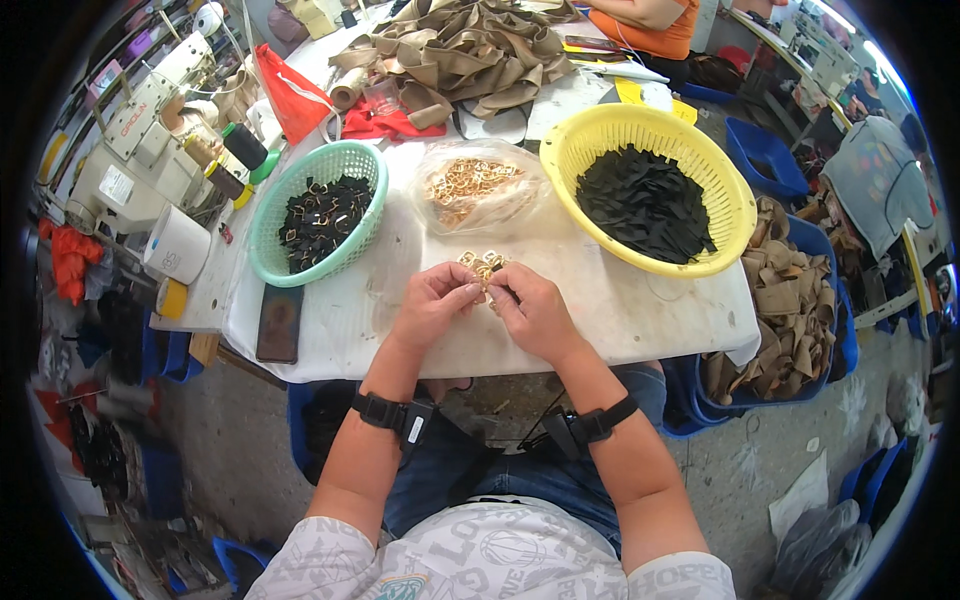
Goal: The recorder is assembling small metal and plastic hardware components for shoes at a workbench.
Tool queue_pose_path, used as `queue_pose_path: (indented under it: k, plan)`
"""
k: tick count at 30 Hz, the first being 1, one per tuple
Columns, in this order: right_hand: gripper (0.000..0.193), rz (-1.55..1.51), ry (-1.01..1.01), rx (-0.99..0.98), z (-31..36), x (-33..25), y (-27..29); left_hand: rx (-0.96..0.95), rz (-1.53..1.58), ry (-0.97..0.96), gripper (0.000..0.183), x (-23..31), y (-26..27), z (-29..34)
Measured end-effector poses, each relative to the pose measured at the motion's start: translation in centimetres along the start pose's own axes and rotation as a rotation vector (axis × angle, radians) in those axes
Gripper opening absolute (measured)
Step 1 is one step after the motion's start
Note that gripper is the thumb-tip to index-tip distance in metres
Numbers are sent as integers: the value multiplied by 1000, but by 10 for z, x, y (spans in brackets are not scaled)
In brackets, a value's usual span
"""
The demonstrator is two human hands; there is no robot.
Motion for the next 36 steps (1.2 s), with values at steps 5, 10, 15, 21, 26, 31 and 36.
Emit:
queue_pose_path:
  k: [5, 10, 15, 21, 26, 31, 36]
  plan:
    - [4, 30, -26, 9, 0, 2, 1, -32, -9, -7, 6, 0, -4, 1]
    - [5, 54, 8, 10, 0, 2, 0, -18, -67, 2, 6, 0, -3, 1]
    - [9, -9, -119, 150, 4, 3, 5, 71, -121, 3, 8, 3, 0, 2]
    - [13, -100, -99, 107, 7, 13, 2, 116, -98, 0, 8, 0, 2, 1]
    - [6, -83, -102, 124, 7, 13, 4, 128, -139, -7, 7, -2, 2, 1]
    - [4, 28, -46, 181, 8, 13, 5, 125, -238, -37, 9, 0, 0, 2]
    - [4, 227, 18, 153, 6, 4, 5, 134, -279, -56, 11, 3, -2, 4]
Point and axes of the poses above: each hand's wrist, its own z-axis away from the middle knuckle, its own y-axis out of the back of the hand, x = y × z, the point moved 7 cm from there along -z, towards the middle knuckle, and after that the axes turned 1 degree about z, right-handed, at the moved point
